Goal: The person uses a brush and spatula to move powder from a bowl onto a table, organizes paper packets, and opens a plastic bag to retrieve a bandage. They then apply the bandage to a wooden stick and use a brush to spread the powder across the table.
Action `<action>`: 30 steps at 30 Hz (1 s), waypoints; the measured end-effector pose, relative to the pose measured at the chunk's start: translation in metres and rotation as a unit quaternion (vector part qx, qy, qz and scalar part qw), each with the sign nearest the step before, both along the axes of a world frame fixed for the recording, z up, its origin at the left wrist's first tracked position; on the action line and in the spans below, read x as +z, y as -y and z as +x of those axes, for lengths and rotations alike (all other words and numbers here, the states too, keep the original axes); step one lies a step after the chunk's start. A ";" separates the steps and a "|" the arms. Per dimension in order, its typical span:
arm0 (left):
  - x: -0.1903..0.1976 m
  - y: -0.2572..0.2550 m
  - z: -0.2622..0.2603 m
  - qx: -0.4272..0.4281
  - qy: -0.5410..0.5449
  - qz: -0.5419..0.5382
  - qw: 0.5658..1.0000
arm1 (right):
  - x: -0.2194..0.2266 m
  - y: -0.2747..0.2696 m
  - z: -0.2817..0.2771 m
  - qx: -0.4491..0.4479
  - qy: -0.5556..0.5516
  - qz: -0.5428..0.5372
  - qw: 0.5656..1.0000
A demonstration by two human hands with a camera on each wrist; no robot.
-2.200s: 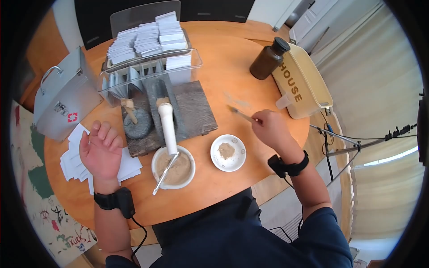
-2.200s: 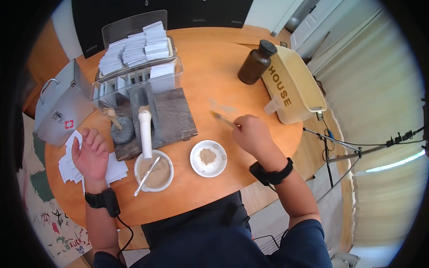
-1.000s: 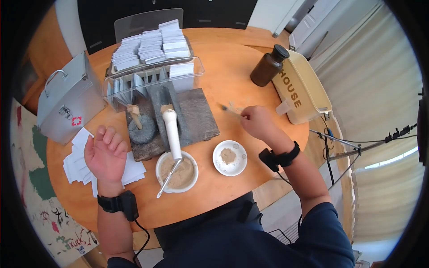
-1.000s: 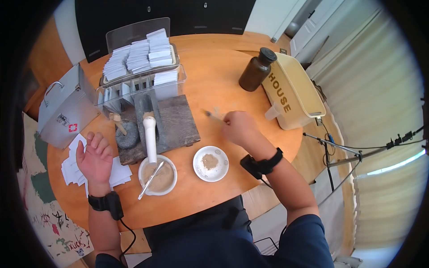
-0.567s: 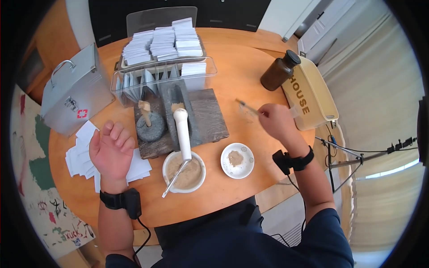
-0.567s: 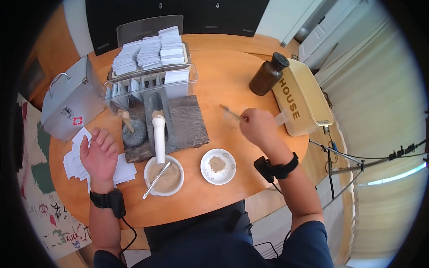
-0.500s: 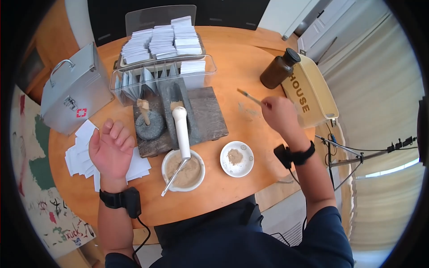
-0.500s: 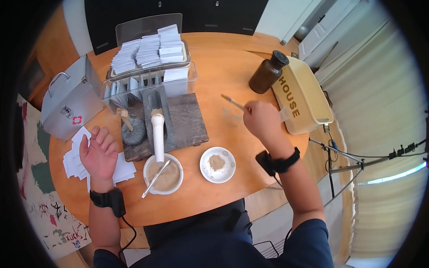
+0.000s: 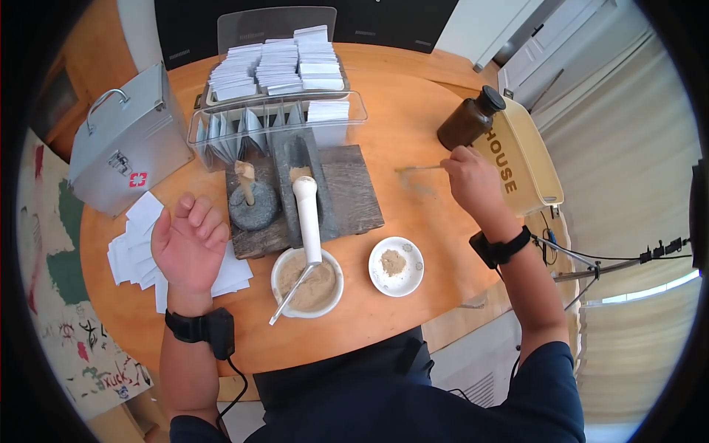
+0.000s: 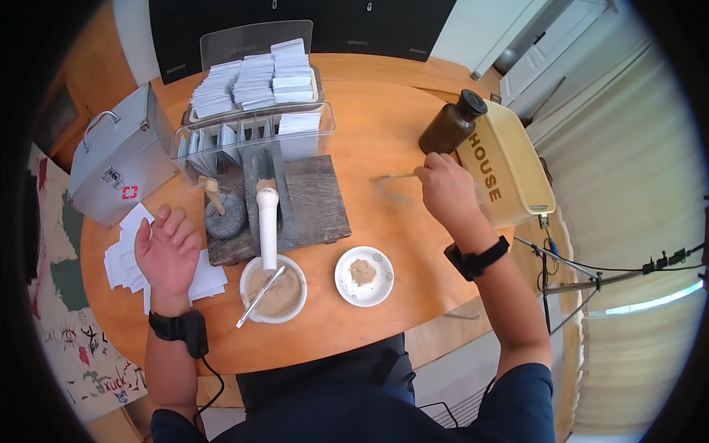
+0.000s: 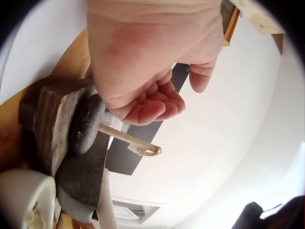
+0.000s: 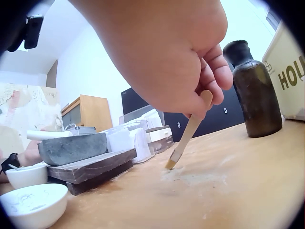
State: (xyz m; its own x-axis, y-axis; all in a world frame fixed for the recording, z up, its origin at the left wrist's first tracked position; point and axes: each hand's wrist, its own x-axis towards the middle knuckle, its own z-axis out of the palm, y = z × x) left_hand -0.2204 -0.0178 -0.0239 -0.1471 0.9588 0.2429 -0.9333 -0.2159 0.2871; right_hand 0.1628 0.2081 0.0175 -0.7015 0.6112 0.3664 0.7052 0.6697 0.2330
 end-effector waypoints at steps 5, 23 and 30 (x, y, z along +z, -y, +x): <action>-0.003 -0.004 0.000 -0.012 -0.014 0.015 1.000 | -0.007 -0.026 -0.024 0.014 -0.036 0.043 0.998; 0.001 -0.002 -0.001 -0.005 -0.001 0.020 1.000 | -0.009 -0.001 0.008 -0.019 0.064 -0.007 0.998; -0.003 -0.004 0.001 -0.022 -0.007 0.018 1.000 | -0.013 -0.004 0.018 -0.074 0.000 0.001 0.997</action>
State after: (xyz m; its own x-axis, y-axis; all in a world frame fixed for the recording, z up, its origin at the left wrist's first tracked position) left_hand -0.2196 -0.0134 -0.0274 -0.1008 0.9551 0.2785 -0.9382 -0.1845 0.2929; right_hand 0.1808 0.2124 0.0045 -0.6041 0.7074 0.3670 0.7959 0.5581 0.2346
